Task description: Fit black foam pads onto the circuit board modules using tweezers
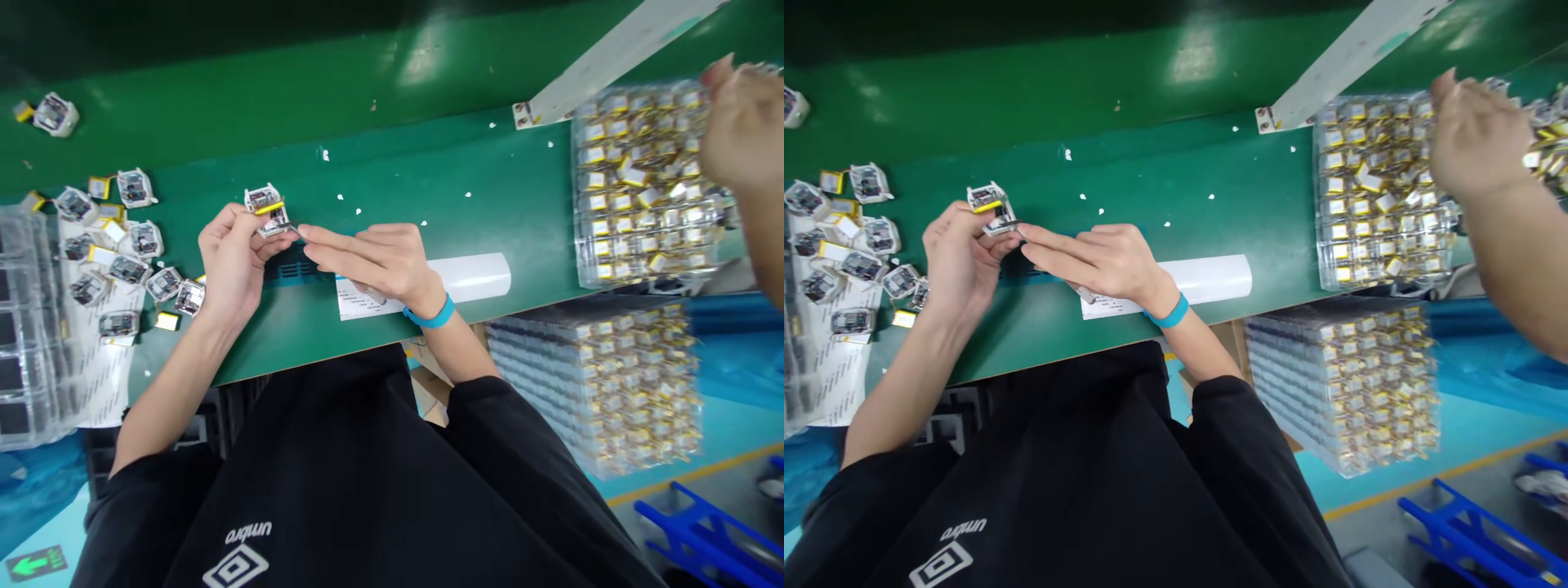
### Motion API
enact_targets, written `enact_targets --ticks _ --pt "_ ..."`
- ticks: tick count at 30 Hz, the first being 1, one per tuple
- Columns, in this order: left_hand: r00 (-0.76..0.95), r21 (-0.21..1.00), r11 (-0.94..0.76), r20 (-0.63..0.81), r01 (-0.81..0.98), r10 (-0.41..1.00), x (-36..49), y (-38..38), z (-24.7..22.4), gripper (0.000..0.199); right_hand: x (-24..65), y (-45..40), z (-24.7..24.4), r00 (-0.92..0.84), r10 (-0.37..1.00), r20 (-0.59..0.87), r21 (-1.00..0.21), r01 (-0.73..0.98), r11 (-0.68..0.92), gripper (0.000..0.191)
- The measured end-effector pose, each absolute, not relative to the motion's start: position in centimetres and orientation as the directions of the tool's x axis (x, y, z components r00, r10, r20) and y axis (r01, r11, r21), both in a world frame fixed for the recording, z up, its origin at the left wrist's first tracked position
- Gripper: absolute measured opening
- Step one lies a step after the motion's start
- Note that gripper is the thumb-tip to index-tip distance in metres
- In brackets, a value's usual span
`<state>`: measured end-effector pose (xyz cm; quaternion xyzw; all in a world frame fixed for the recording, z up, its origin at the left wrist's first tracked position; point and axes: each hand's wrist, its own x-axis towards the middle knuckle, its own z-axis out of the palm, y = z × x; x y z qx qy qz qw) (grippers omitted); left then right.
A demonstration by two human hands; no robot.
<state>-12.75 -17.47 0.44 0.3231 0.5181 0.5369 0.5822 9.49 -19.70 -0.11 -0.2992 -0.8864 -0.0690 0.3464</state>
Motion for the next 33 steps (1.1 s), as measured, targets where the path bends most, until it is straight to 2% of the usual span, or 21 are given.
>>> enact_targets --ticks 8,15,21,24,27,30,33 --pt "-0.106 0.946 0.229 -0.258 -0.229 0.960 -12.4 -17.9 0.6 0.022 8.6 -19.6 0.6 -0.631 0.417 0.654 0.028 0.571 0.820 0.025" --pt "-0.204 0.952 0.183 -0.236 -0.247 0.950 -11.5 -18.3 1.5 0.020 8.6 -19.7 0.3 -0.642 0.456 0.616 -0.016 0.568 0.823 0.028" --pt "-0.213 0.958 0.162 -0.214 -0.236 0.954 -11.3 -18.4 1.5 0.018 8.9 -19.8 0.1 -0.643 0.503 0.577 -0.142 0.528 0.837 0.027" --pt "-0.217 0.962 0.146 -0.197 -0.231 0.956 -11.3 -18.5 1.1 0.019 8.9 -19.8 -0.1 -0.631 0.513 0.583 -0.156 0.533 0.832 0.026" --pt "-0.189 0.973 0.115 -0.154 -0.202 0.970 -11.5 -18.6 0.5 0.010 8.7 -19.9 -0.4 -0.586 0.533 0.610 -0.212 0.528 0.823 0.029" --pt "-0.133 0.977 0.105 -0.132 -0.187 0.982 -11.9 -18.7 -0.2 0.029 8.5 -19.8 -0.7 -0.530 0.581 0.618 -0.361 0.465 0.808 0.034" --pt "-0.113 0.972 0.086 -0.113 -0.218 0.987 -12.0 -18.8 -0.4 0.031 8.4 -19.6 -1.0 -0.469 0.595 0.653 -0.442 0.402 0.802 0.034"
